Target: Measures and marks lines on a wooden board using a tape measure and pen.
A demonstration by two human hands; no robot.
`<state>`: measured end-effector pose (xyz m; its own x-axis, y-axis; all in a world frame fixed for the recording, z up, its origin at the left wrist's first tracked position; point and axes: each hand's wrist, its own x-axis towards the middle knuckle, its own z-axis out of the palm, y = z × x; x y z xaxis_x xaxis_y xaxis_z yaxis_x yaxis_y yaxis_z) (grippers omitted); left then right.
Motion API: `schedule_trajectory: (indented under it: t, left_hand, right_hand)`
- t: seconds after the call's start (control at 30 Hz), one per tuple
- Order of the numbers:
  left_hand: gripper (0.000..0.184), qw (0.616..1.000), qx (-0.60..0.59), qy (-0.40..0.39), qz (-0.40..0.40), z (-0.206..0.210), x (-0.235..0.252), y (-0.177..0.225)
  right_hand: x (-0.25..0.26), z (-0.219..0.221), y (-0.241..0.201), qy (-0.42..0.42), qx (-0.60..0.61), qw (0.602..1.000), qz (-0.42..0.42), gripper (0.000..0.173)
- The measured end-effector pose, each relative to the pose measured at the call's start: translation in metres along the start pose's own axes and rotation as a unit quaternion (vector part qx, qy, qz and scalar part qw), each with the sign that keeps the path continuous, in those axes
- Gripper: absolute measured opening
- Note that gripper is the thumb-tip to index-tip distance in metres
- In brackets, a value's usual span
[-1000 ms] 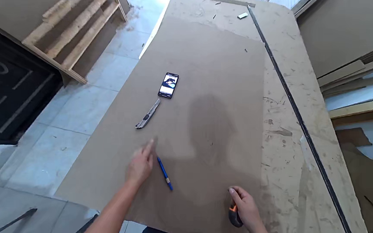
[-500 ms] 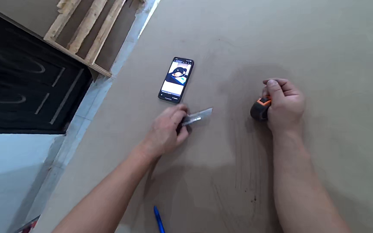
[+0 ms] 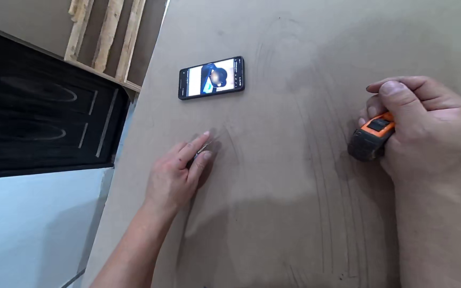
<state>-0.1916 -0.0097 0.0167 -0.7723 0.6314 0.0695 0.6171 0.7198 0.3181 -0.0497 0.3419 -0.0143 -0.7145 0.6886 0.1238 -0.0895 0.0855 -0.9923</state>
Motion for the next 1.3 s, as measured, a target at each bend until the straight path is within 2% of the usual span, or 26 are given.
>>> schedule_trajectory:
  t: [0.07, 0.2, 0.43, 0.83, 1.3]
  left_hand:
    - [0.032, 1.0, 0.019, 0.006, 0.004, 0.001, 0.001, 0.003]
    - [0.035, 0.998, 0.051, 0.022, 0.025, 0.007, 0.014, 0.011]
    - [0.019, 0.995, 0.06, 0.062, 0.043, 0.016, 0.026, 0.013]
    - [0.017, 0.988, 0.089, 0.112, 0.057, 0.03, 0.029, 0.023]
    - [0.016, 0.988, 0.085, 0.107, 0.066, 0.03, 0.028, 0.02]
  right_hand:
    - [0.001, 0.0, 0.001, -0.002, 0.003, 1.0, -0.001, 0.018]
    - [0.003, -0.002, 0.009, -0.011, 0.004, 1.0, -0.012, 0.018]
    - [0.007, -0.007, 0.021, -0.01, 0.014, 1.0, -0.022, 0.018]
    - [0.007, -0.009, 0.023, -0.013, 0.018, 1.0, -0.013, 0.018]
    - [0.01, -0.012, 0.028, -0.018, 0.019, 1.0, -0.016, 0.02]
